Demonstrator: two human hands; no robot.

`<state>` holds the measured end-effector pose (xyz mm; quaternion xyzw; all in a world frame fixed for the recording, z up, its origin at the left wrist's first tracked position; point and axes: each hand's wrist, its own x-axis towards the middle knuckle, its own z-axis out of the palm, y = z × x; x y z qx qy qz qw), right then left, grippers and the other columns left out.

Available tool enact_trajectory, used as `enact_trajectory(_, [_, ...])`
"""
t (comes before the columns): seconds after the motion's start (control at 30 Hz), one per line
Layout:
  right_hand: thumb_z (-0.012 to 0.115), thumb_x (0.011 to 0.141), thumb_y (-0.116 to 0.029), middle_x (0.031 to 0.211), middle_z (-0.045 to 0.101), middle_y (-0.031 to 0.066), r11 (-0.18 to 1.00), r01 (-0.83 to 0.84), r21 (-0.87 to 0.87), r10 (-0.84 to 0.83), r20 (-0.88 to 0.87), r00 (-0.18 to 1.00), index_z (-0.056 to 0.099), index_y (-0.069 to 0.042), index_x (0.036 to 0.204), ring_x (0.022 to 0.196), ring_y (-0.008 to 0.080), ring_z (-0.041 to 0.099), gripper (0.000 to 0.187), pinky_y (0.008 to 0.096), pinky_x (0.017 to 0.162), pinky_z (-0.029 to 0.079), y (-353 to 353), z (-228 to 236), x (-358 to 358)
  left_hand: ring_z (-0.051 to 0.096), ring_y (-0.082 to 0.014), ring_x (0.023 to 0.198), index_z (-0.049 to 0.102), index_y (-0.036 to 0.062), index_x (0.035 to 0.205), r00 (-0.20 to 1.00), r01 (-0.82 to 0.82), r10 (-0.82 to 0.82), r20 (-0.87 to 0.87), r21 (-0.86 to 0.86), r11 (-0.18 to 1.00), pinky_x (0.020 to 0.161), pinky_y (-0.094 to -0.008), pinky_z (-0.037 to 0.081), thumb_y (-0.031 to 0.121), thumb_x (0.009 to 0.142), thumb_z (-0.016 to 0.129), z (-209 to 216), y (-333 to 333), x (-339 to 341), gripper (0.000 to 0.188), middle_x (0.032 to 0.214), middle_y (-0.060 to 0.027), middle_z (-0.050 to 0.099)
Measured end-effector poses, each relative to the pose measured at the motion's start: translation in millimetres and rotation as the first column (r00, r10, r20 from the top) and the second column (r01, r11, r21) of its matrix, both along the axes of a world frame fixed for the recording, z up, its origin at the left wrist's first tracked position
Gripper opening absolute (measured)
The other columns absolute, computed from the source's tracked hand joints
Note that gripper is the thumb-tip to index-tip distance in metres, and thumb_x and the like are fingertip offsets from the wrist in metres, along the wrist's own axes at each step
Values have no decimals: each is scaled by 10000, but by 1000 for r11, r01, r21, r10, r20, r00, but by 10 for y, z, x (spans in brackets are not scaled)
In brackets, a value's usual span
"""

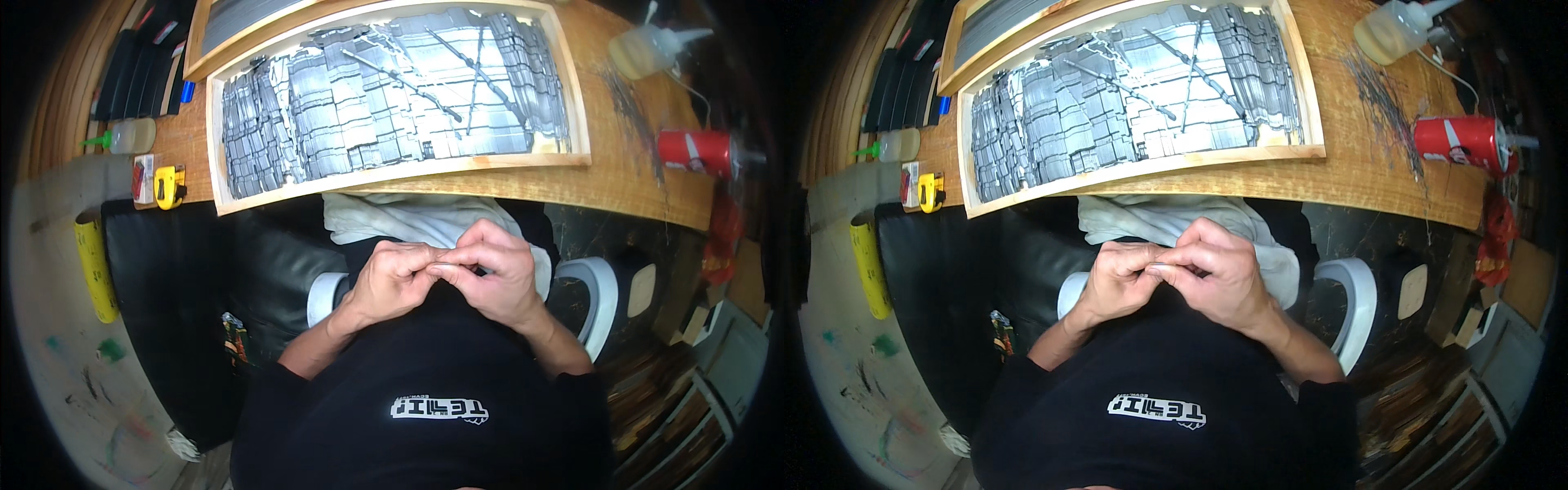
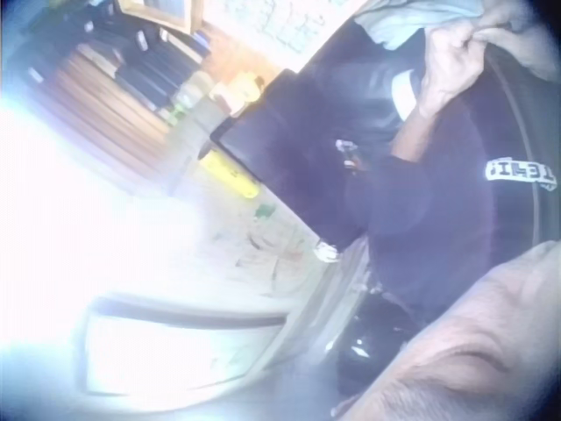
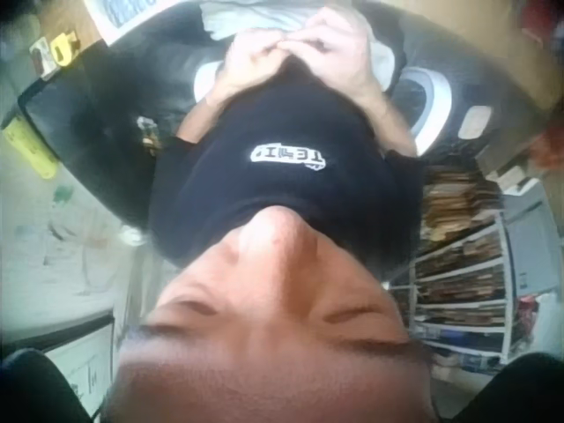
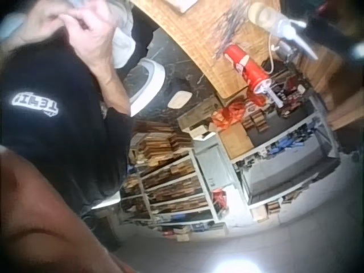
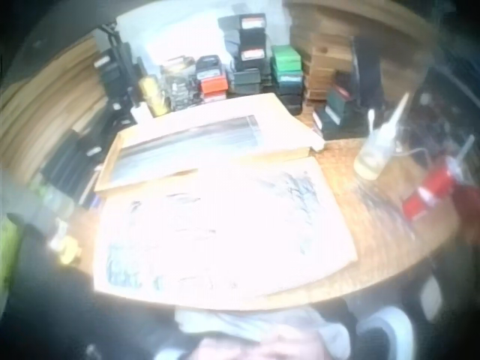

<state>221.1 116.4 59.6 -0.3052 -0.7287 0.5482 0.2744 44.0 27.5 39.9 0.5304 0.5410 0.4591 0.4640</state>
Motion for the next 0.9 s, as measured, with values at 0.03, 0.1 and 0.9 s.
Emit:
enact_trajectory(0.03, [930,787,-63,816,653,39,996,49,75,-50,4,999,820,-25,935,688,115,610,188,250,583,466,-57,-3,-14,768,-334,733,780,-10,1049,1000,6,-6,-8,14,1000,633,-345,576,-14,919,733,-58,12,-10,138,856,-198,765])
enact_trajectory(0.1, [920,819,-91,834,656,39,980,90,177,-88,-15,996,825,-25,987,687,118,600,203,250,589,464,-83,-64,-4,754,-315,696,783,-2,1044,999,44,-44,-2,-36,998,608,-341,559,-1,918,749,-75,47,-41,130,827,-189,759])
enact_trajectory(0.9, [880,816,35,903,727,89,996,76,-41,-79,-78,994,787,-3,1010,774,151,704,218,264,681,559,-48,-38,13,771,-312,730,791,3,1064,997,15,-13,71,-23,1000,636,-348,577,54,911,793,-45,48,-84,161,869,-185,776])
